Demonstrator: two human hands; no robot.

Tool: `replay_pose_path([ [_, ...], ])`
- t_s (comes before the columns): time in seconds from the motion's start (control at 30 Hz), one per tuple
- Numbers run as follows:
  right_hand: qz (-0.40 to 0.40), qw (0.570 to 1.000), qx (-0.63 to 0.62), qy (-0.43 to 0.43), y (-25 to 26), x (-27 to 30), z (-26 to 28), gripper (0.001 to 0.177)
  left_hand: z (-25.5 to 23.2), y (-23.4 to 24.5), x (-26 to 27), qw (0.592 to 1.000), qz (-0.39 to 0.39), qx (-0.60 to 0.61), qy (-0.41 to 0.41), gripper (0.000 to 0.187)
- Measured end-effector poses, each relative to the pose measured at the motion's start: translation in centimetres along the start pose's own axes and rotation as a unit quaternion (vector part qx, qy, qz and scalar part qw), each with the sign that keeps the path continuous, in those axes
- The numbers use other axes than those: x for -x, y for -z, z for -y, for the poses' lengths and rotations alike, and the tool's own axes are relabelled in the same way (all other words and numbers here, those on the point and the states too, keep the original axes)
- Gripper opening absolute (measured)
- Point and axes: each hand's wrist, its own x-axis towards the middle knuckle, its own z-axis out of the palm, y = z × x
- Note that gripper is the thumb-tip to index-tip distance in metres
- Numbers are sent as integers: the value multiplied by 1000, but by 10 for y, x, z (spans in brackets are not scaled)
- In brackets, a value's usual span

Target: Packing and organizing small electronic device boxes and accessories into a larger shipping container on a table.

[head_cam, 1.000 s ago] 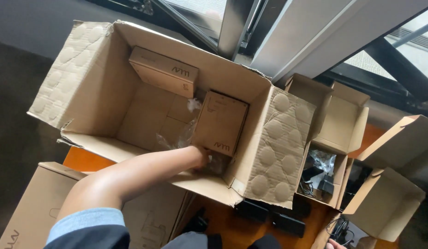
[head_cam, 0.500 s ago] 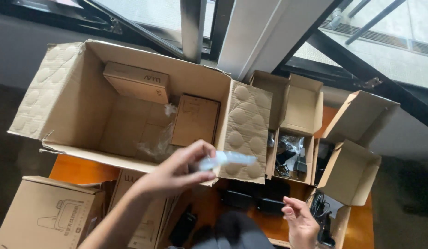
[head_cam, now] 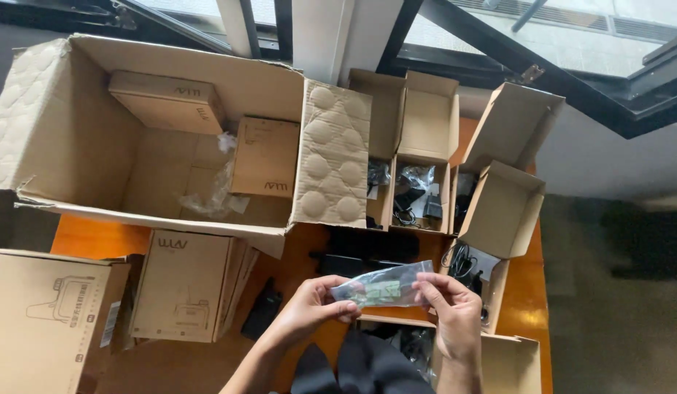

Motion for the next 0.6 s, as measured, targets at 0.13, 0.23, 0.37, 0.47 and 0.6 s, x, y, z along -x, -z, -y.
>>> replay_pose_path([
  [0.13,-1,997,17,-71,37,-1,-11,20,14,4,-2,998,-41,-47,-31,28],
  [0.23,75,992,-67,-78,60,-3,-38,20,20,4,-2,994,-68,-80,-30,16],
  [0.37,67,990,-62,-107,48,6,-48,16,41,-9,-5,881,-245,-375,-155,32],
  [0.47,52,990,-35,-127,24,15,-50,17,61,-35,-8,861,-231,-390,-231,34],
  [0.6,87,989,-12,-118,9,23,-63,26,67,-73,-16,940,-203,-248,-121,11],
])
